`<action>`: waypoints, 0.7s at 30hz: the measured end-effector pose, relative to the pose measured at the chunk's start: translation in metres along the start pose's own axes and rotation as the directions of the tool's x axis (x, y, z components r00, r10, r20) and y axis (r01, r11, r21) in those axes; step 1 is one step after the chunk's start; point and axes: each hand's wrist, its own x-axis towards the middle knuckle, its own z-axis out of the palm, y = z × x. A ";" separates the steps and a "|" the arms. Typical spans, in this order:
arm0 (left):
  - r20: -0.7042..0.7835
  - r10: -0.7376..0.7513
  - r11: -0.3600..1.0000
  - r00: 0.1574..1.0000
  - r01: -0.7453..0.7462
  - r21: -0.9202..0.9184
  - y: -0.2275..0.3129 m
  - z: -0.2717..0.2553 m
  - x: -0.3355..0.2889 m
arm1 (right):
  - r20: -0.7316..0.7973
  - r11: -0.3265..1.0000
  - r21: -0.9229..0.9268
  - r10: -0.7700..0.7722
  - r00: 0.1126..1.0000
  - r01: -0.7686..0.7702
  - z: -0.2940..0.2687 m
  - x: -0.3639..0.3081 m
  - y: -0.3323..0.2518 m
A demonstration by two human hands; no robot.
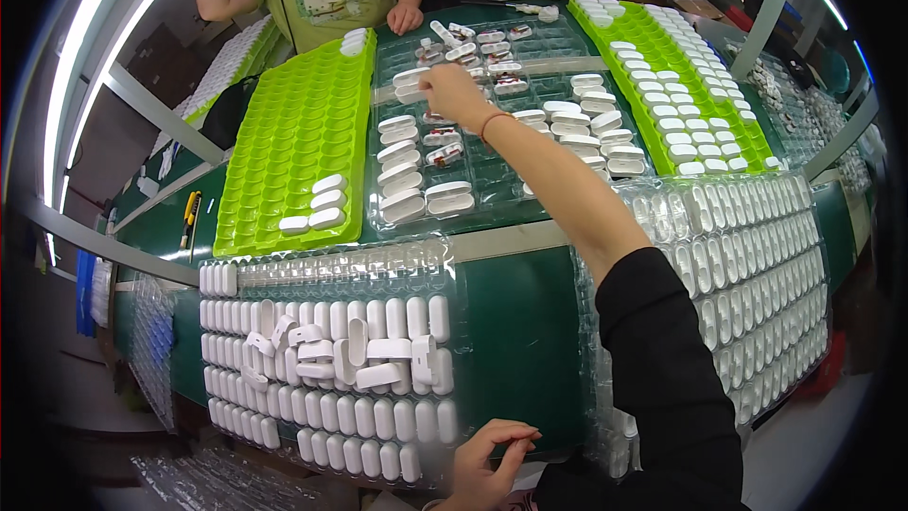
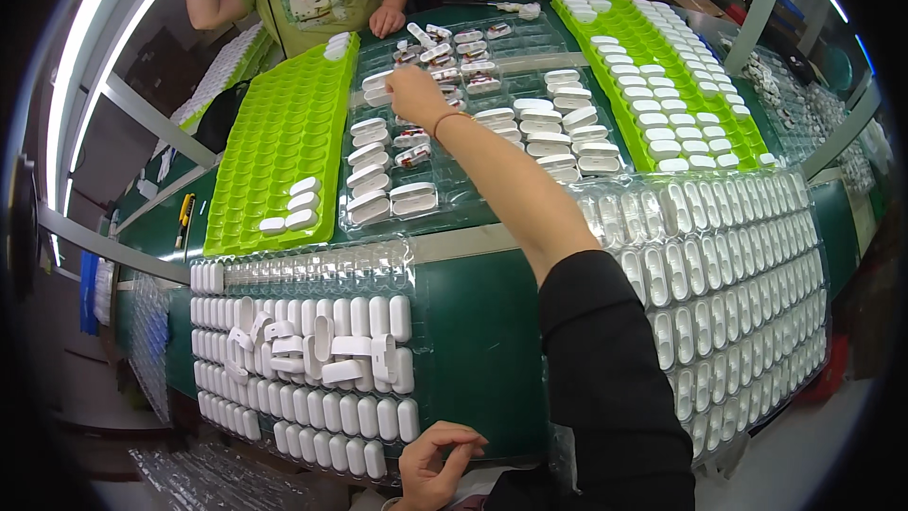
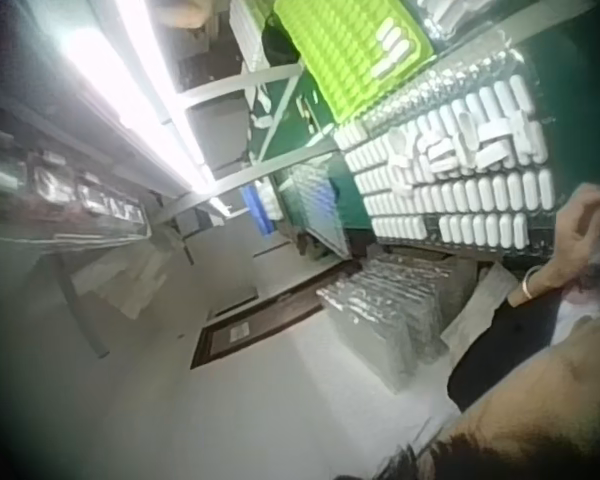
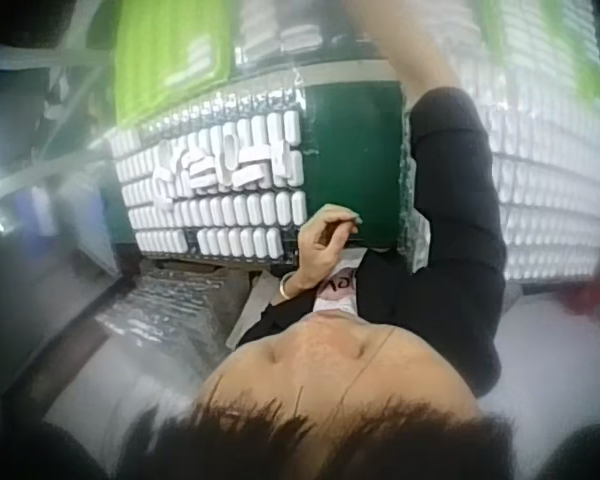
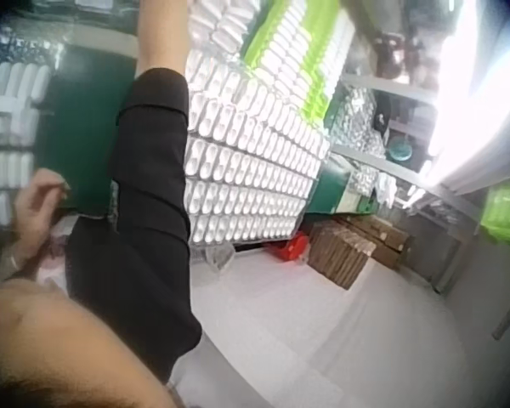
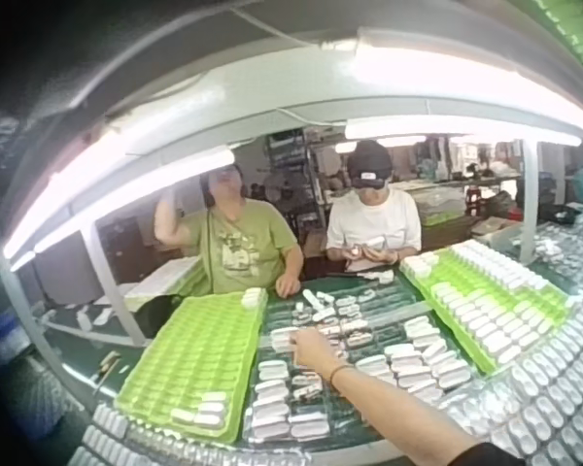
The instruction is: The person assembles white wireless earbuds by placing small components into the charging case. They open the case, insert the earbuds, and close the lid, repeating this process for multiple units on a factory assembly line.
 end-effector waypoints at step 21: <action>-0.179 0.333 0.799 0.926 -0.176 0.576 0.016 -0.086 -0.010 | 0.382 0.992 0.089 -0.114 0.917 0.086 -0.093 -0.037 -0.043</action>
